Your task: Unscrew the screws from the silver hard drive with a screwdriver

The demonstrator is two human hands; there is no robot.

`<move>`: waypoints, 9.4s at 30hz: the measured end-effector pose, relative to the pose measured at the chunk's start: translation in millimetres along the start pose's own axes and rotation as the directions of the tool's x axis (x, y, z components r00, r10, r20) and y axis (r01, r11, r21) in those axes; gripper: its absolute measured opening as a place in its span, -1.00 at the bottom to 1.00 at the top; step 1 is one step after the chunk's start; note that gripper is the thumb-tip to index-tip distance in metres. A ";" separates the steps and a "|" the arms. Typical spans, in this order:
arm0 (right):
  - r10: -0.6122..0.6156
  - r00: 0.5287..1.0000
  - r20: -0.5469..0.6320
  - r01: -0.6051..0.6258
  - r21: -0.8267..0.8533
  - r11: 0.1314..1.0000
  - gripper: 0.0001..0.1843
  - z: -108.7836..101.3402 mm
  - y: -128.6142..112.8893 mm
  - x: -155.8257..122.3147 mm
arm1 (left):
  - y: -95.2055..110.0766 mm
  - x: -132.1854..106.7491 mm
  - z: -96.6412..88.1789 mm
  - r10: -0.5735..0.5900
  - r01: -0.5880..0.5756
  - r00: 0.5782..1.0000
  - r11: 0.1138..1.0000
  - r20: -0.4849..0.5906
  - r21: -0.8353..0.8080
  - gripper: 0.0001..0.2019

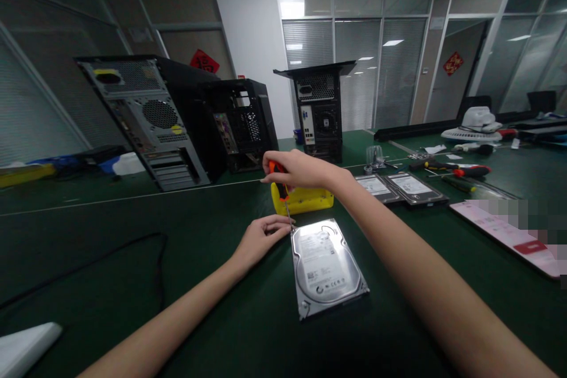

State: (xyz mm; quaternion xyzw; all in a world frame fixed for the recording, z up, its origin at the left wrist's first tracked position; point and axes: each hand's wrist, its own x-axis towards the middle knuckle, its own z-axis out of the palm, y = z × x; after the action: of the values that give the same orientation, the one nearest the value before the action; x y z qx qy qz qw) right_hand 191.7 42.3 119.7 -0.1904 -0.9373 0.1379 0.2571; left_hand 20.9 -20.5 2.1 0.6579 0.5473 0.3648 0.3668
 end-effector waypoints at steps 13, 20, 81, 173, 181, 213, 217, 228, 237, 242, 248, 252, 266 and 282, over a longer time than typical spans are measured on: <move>0.052 0.996 -0.076 -0.055 -0.037 0.998 -0.71 3.4 5.1 1.7 | -3.3 0.9 0.4 0.015 -0.015 1.000 1.000 0.001 -0.005 -0.64; 0.039 0.995 -0.095 -0.039 0.006 0.999 -0.71 12.4 4.7 3.2 | -3.6 -0.3 0.5 0.017 -0.017 1.000 1.000 0.006 -0.009 -0.64; 0.193 0.975 0.109 -0.217 0.301 0.928 -0.62 -8.8 -9.8 -5.0 | -24.2 -0.4 -0.2 0.040 -0.040 0.998 0.999 -0.044 -0.020 -0.69; 0.278 0.923 0.264 -0.326 0.157 0.932 -0.66 -9.0 -24.9 0.0 | -14.5 -16.0 11.8 0.060 -0.063 0.993 0.997 -0.097 -0.036 -0.72; 0.262 0.946 0.189 -0.295 0.172 0.940 -0.64 -11.5 -6.4 -3.5 | -16.4 -13.1 11.3 0.060 -0.063 0.994 0.998 -0.092 -0.031 -0.73; 0.221 0.950 0.219 -0.265 0.196 0.944 -0.62 -5.6 -8.9 -0.2 | -20.0 -10.9 12.3 0.097 -0.101 0.993 0.992 -0.066 -0.073 -0.70; 0.245 0.935 0.257 -0.296 0.180 0.938 -0.61 -9.7 -5.8 -1.7 | -21.2 -10.4 11.6 0.094 -0.100 0.993 0.992 -0.067 -0.082 -0.69; 0.156 0.959 0.237 -0.196 0.156 0.968 -0.66 -7.6 -11.5 -4.5 | -18.8 -10.1 12.8 0.097 -0.103 0.993 0.989 -0.063 -0.108 -0.70; 0.244 0.937 0.251 -0.286 0.148 0.947 -0.64 -11.3 -15.0 -4.4 | -20.8 -10.4 12.3 0.097 -0.103 0.993 0.991 -0.067 -0.091 -0.70; 0.215 0.954 0.210 -0.244 0.121 0.962 -0.63 -8.1 -11.5 -3.6 | -24.1 -9.1 11.6 0.069 -0.074 0.995 0.995 -0.075 -0.070 -0.71; 0.176 0.969 0.176 -0.192 0.081 0.978 -0.67 -5.0 -6.8 -3.3 | -24.5 -7.6 11.3 0.074 -0.078 0.996 0.993 -0.048 -0.088 -0.69; 0.172 0.966 0.192 -0.192 0.091 0.977 -0.57 -4.4 -5.4 -3.0 | -24.6 -6.7 11.6 0.074 -0.078 0.996 0.993 -0.044 -0.084 -0.69; 0.177 0.951 0.253 -0.225 0.179 0.958 -0.67 -10.2 -10.6 -2.8 | -28.4 -5.5 10.3 0.088 -0.091 0.995 0.993 -0.046 -0.073 -0.68; 0.226 0.947 0.227 -0.275 0.213 0.938 -0.59 -6.2 -9.9 -2.7 | -27.6 -5.2 10.4 0.100 -0.102 0.995 0.992 -0.031 -0.071 -0.70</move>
State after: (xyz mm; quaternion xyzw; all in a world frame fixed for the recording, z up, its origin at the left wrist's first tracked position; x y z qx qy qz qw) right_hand 194.3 33.3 127.3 -0.2611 -0.9024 0.3010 0.1638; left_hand 16.8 -22.9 -27.5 0.6660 0.5047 0.4114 0.3641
